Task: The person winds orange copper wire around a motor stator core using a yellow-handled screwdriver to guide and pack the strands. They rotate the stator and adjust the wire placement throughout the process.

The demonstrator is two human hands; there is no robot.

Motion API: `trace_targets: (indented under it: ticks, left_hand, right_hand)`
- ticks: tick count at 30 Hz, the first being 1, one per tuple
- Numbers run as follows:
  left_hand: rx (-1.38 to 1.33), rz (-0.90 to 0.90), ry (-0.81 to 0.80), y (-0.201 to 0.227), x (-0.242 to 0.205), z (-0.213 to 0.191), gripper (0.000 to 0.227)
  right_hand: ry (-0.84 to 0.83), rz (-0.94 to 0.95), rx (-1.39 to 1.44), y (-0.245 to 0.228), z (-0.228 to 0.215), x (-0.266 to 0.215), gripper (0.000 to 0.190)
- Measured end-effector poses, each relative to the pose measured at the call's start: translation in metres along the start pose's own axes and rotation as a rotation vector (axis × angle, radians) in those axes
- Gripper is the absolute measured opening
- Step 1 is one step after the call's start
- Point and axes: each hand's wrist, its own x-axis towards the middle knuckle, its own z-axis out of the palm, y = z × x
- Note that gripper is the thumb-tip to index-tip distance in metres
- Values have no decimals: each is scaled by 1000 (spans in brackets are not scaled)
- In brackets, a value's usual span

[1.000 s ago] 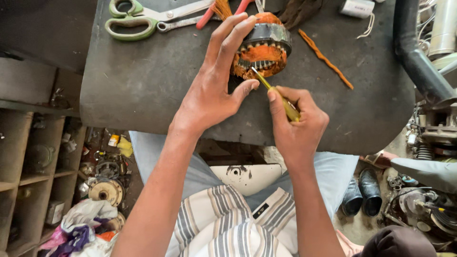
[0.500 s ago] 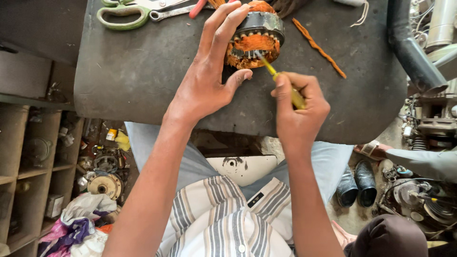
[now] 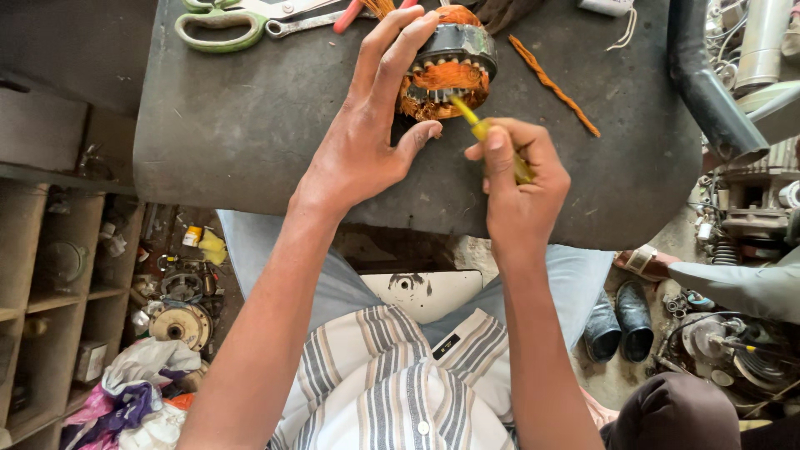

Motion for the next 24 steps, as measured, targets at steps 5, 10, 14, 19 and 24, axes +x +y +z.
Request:
trace_targets:
  ticks: [5, 10, 14, 19, 24]
  left_hand:
    - [2, 11, 9, 1, 1, 0, 90]
    - [-13, -4, 5, 1, 1, -1, 90]
    - [-18, -8, 3, 3, 2, -2, 90]
    - [4, 10, -6, 1, 1, -1, 91]
    - [-31, 6, -4, 2, 5, -3, 93]
  right_hand:
    - [45, -111, -248, -2, 5, -4, 16]
    - [6, -167, -283, -6, 12, -3, 17]
    - [-15, -38, -178, -5, 12, 2, 19]
    - [62, 140, 126, -3, 10, 10, 20]
    - [74, -45, -77, -1, 11, 5, 16]
